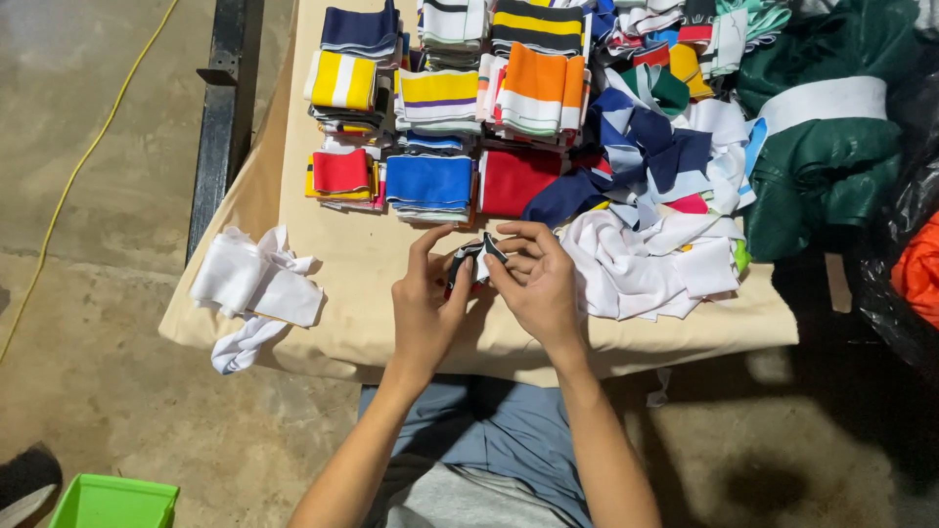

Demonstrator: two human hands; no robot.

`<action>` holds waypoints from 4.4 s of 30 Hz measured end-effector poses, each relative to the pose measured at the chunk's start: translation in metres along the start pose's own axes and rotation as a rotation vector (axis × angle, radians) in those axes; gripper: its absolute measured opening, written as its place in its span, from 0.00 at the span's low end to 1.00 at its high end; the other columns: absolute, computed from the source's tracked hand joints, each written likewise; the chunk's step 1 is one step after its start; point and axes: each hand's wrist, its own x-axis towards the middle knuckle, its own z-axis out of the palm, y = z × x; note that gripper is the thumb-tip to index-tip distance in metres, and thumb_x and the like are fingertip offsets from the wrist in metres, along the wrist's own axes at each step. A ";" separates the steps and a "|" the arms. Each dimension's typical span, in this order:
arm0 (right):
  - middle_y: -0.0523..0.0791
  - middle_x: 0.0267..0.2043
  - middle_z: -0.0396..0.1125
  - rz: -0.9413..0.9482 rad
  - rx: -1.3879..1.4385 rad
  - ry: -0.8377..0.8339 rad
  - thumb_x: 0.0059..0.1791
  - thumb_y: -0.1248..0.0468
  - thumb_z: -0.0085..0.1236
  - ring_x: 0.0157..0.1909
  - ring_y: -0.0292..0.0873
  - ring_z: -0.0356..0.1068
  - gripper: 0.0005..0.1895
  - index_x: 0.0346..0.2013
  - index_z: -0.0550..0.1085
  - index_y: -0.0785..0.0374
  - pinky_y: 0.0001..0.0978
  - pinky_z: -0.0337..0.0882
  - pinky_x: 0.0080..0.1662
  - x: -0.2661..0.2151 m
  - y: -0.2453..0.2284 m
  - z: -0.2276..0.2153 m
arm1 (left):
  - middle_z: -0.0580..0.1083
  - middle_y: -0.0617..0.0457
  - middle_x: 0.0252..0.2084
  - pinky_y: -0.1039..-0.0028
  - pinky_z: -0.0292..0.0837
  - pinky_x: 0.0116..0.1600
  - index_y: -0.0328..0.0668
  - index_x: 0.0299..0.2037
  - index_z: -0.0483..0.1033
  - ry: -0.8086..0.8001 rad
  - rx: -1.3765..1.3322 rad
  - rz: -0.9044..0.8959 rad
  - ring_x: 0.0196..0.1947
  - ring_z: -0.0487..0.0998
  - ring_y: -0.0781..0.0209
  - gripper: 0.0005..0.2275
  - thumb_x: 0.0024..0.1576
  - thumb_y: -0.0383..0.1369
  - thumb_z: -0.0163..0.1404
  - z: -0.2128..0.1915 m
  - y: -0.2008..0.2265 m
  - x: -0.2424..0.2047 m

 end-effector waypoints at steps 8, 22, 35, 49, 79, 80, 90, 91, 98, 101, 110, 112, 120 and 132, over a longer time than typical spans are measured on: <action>0.52 0.36 0.73 -0.008 0.022 -0.046 0.48 0.74 0.61 0.32 0.39 0.77 0.20 0.55 0.70 0.68 0.30 0.82 0.36 -0.002 -0.002 0.001 | 0.82 0.44 0.43 0.65 0.77 0.41 0.45 0.60 0.67 -0.081 -0.005 0.021 0.36 0.83 0.47 0.20 0.57 0.29 0.56 -0.003 0.013 0.002; 0.50 0.53 0.69 -0.163 -0.094 0.029 0.46 0.75 0.55 0.53 0.41 0.67 0.26 0.60 0.68 0.66 0.29 0.71 0.51 -0.002 -0.017 -0.001 | 0.80 0.40 0.50 0.61 0.77 0.55 0.40 0.60 0.65 -0.164 -0.413 -0.053 0.51 0.82 0.48 0.18 0.60 0.19 0.48 -0.020 0.000 0.010; 0.44 0.37 0.76 -0.184 -0.351 0.028 0.44 0.74 0.60 0.40 0.42 0.77 0.13 0.40 0.81 0.57 0.32 0.76 0.44 -0.003 -0.030 0.005 | 0.80 0.42 0.47 0.57 0.75 0.56 0.41 0.62 0.62 -0.168 -0.134 0.044 0.50 0.81 0.44 0.22 0.56 0.18 0.43 -0.014 0.004 0.009; 0.42 0.38 0.75 -0.174 -0.383 0.053 0.45 0.73 0.60 0.43 0.43 0.77 0.12 0.39 0.80 0.55 0.35 0.75 0.49 -0.008 -0.036 0.006 | 0.82 0.49 0.46 0.60 0.76 0.55 0.46 0.57 0.68 -0.104 -0.009 -0.013 0.48 0.83 0.46 0.23 0.51 0.17 0.47 -0.013 0.003 0.007; 0.36 0.37 0.75 -0.031 -0.591 0.053 0.43 0.69 0.60 0.41 0.39 0.78 0.11 0.37 0.79 0.51 0.33 0.78 0.46 -0.009 -0.041 0.016 | 0.78 0.44 0.37 0.66 0.82 0.41 0.37 0.43 0.80 -0.034 0.106 -0.017 0.42 0.80 0.45 0.11 0.51 0.20 0.54 -0.005 -0.018 0.009; 0.38 0.36 0.75 -0.051 -0.537 0.067 0.44 0.71 0.60 0.40 0.41 0.78 0.10 0.37 0.80 0.54 0.32 0.78 0.45 -0.010 -0.041 0.016 | 0.79 0.43 0.37 0.64 0.82 0.42 0.37 0.45 0.79 0.002 0.065 -0.035 0.41 0.81 0.45 0.10 0.53 0.21 0.55 -0.007 -0.017 0.008; 0.54 0.36 0.74 -0.213 -0.337 0.007 0.46 0.67 0.67 0.33 0.39 0.73 0.23 0.52 0.67 0.64 0.27 0.74 0.38 0.017 -0.047 0.068 | 0.81 0.49 0.35 0.72 0.77 0.42 0.44 0.45 0.78 0.251 -0.107 -0.090 0.36 0.82 0.59 0.08 0.57 0.28 0.59 -0.062 -0.017 0.034; 0.54 0.36 0.74 -0.221 -0.337 0.002 0.46 0.67 0.67 0.33 0.39 0.73 0.23 0.52 0.67 0.64 0.27 0.74 0.38 0.026 -0.049 0.079 | 0.81 0.49 0.35 0.72 0.77 0.42 0.44 0.45 0.78 0.259 -0.108 -0.086 0.36 0.82 0.59 0.08 0.57 0.28 0.59 -0.069 -0.025 0.042; 0.42 0.34 0.77 -0.528 -0.742 -0.110 0.49 0.62 0.63 0.32 0.42 0.76 0.10 0.40 0.71 0.51 0.33 0.68 0.42 0.088 -0.043 0.136 | 0.79 0.50 0.32 0.70 0.74 0.35 0.45 0.43 0.78 0.390 0.138 -0.078 0.30 0.78 0.56 0.07 0.56 0.31 0.58 -0.096 -0.078 0.097; 0.37 0.32 0.75 -0.580 -0.969 -0.145 0.50 0.59 0.61 0.37 0.41 0.75 0.05 0.38 0.73 0.48 0.35 0.63 0.47 0.103 -0.022 0.141 | 0.78 0.47 0.31 0.68 0.75 0.34 0.45 0.45 0.76 0.381 0.189 -0.058 0.28 0.78 0.52 0.09 0.55 0.30 0.56 -0.094 -0.094 0.102; 0.44 0.52 0.65 -0.755 -1.061 -0.245 0.47 0.50 0.64 0.54 0.48 0.66 0.15 0.41 0.77 0.54 0.47 0.57 0.51 0.098 -0.027 0.129 | 0.75 0.42 0.41 0.64 0.79 0.40 0.39 0.50 0.75 0.345 0.166 -0.020 0.38 0.81 0.43 0.10 0.59 0.30 0.54 -0.093 -0.094 0.101; 0.45 0.54 0.65 -0.753 -1.070 -0.281 0.47 0.51 0.64 0.56 0.48 0.66 0.16 0.43 0.78 0.55 0.48 0.56 0.52 0.092 -0.023 0.125 | 0.76 0.41 0.41 0.63 0.80 0.41 0.37 0.48 0.76 0.337 0.150 -0.045 0.38 0.82 0.39 0.09 0.62 0.32 0.53 -0.091 -0.098 0.096; 0.43 0.50 0.70 -0.800 -1.047 -0.275 0.48 0.52 0.64 0.54 0.44 0.70 0.16 0.48 0.76 0.52 0.52 0.51 0.56 0.091 -0.006 0.119 | 0.79 0.42 0.40 0.63 0.79 0.39 0.39 0.46 0.78 0.290 0.181 -0.041 0.38 0.82 0.42 0.06 0.62 0.30 0.53 -0.093 -0.101 0.097; 0.44 0.57 0.68 -0.899 -0.989 -0.250 0.51 0.54 0.63 0.60 0.45 0.66 0.12 0.44 0.76 0.54 0.50 0.52 0.55 0.087 -0.017 0.117 | 0.76 0.45 0.40 0.65 0.79 0.41 0.41 0.46 0.75 0.321 0.191 -0.056 0.39 0.82 0.42 0.08 0.61 0.34 0.56 -0.090 -0.109 0.096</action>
